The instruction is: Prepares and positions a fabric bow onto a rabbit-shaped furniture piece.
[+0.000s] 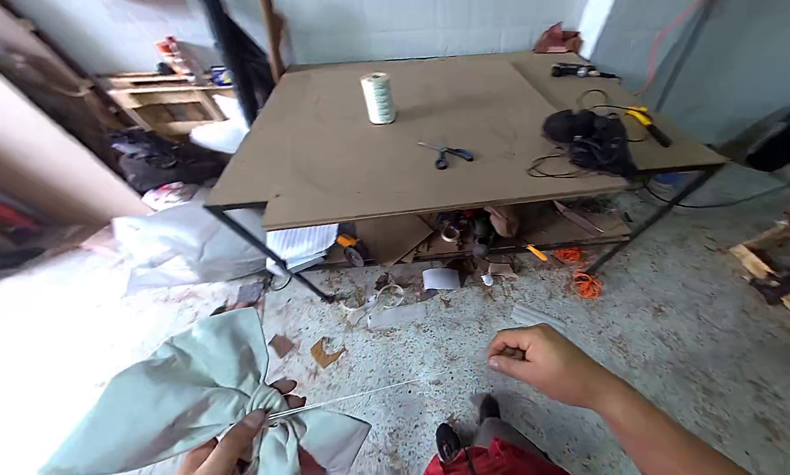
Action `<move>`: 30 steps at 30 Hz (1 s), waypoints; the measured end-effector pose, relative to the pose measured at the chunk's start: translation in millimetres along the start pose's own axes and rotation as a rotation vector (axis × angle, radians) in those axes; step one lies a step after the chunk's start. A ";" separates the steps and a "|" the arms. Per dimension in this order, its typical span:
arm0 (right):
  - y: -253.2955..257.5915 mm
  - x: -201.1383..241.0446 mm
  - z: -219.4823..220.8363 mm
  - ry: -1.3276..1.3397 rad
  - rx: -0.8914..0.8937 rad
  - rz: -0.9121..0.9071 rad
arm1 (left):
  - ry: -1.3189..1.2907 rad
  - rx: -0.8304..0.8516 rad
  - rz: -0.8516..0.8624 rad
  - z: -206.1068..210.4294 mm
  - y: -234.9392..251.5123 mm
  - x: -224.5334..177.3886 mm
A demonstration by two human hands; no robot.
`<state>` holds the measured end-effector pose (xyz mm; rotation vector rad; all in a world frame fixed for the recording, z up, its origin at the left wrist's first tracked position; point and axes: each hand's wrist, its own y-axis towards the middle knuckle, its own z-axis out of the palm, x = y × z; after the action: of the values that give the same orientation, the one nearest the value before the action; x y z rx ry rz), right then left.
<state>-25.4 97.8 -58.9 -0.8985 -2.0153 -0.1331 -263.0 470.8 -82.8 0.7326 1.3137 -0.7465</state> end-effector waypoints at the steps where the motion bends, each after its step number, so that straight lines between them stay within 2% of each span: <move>1: 18.1 0.2 2.1 -0.015 0.000 0.001 | 0.040 -0.077 -0.014 -14.3 1.0 -2.7; 4: 75.3 5.5 13.7 -0.039 -0.027 -0.011 | 0.082 -0.190 -0.016 -49.4 4.6 -7.6; 8: 168.2 30.7 34.8 -0.061 -0.025 -0.189 | -0.012 -0.319 0.069 -90.9 25.7 -6.6; 10: 222.8 41.2 45.8 -0.066 0.070 -0.252 | -0.067 -0.388 0.074 -112.3 37.9 -11.6; 14: 334.4 84.0 73.6 -0.197 0.418 -0.336 | -0.139 -0.463 0.150 -150.7 64.9 -26.4; 18: 433.6 170.5 129.0 -0.232 0.547 -0.531 | -0.186 -0.496 0.186 -185.5 89.3 -37.1; 21: 478.1 259.6 189.8 -0.046 0.609 -0.609 | -0.279 -0.407 0.188 -199.9 105.3 -33.6; 23: 489.1 326.0 234.1 0.132 0.773 -0.589 | -0.322 -0.429 0.177 -208.8 115.8 -26.3; 25: 491.4 386.1 283.3 0.332 1.031 -0.498 | -0.317 -0.498 0.180 -224.7 126.4 -20.3; 27: 493.0 429.9 335.8 0.560 1.248 -0.424 | -0.115 -0.713 0.153 -248.2 135.9 -18.7; 28: 497.2 447.2 360.5 0.636 1.296 -0.411 | 0.010 -0.851 0.141 -263.6 142.3 -19.3; 30: 509.6 479.1 401.0 0.682 1.271 -0.447 | 0.190 -1.101 0.185 -301.0 157.7 -21.8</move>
<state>-136.4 896.3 -48.4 0.3809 -1.2091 0.4912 -305.3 808.6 -86.9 0.0147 1.5442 0.2489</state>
